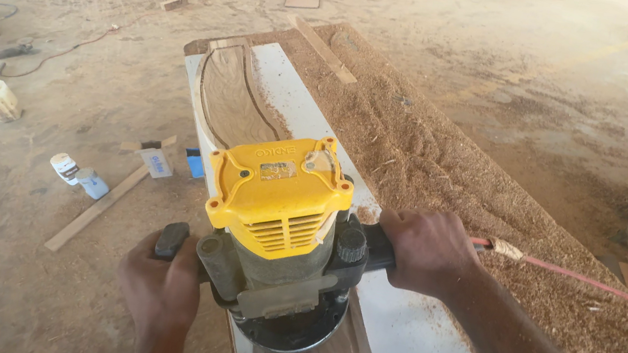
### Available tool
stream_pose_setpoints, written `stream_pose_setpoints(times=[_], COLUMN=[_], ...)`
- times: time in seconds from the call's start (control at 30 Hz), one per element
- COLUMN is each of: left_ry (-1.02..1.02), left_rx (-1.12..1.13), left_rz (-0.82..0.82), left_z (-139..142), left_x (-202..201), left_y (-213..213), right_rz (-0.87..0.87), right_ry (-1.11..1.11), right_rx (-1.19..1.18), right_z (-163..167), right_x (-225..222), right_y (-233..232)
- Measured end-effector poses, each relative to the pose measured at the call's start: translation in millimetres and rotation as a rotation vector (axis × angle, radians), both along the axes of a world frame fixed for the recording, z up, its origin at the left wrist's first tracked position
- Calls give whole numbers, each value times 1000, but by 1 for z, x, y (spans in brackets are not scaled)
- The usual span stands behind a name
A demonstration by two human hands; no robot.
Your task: The person uses a yellow handheld router to carve a decorative pattern into a long wooden board clamped on a workbench. They guide the tool along the wood surface, creating grooves and removing material while standing in a workshop with other people nearby.
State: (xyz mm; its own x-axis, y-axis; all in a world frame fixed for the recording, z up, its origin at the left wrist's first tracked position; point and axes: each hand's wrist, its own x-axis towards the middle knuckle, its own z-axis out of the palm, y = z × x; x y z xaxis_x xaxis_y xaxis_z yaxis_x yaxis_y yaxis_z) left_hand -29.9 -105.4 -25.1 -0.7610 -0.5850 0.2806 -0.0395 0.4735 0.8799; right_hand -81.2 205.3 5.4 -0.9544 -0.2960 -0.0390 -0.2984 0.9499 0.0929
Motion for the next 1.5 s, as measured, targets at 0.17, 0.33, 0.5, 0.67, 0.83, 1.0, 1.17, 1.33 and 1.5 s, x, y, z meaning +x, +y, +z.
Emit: stream_pose_setpoints(times=[0.17,0.33,0.5,0.67,0.83,1.0,1.17,1.33,1.5], left_ry=[85,49,62,19,-21,18,32,30,42], left_rx=[88,52,28,69,82,27,57,96,70], left_rz=[-42,-35,-33,-35,-43,-23,-37,-37,-23], left_z=[-2,-3,-5,-5,-4,-8,-12,-14,-15], left_x=[-5,-10,-13,-18,-22,-28,-36,-41,-49], left_y=[5,6,7,10,13,17,20,26,31], right_rz=[-1,-10,2,-12,-28,-12,-40,-45,-53], right_ry=[7,-7,19,-25,-34,-17,-31,-12,-20], right_rx=[10,13,-3,10,14,9,-2,-24,-17], right_z=[-1,-3,-5,-7,-10,-14,-18,-22,-25], right_x=[-4,-7,-10,-14,-19,-23,-29,-35,-41], right_y=[4,6,8,9,12,18,22,27,33])
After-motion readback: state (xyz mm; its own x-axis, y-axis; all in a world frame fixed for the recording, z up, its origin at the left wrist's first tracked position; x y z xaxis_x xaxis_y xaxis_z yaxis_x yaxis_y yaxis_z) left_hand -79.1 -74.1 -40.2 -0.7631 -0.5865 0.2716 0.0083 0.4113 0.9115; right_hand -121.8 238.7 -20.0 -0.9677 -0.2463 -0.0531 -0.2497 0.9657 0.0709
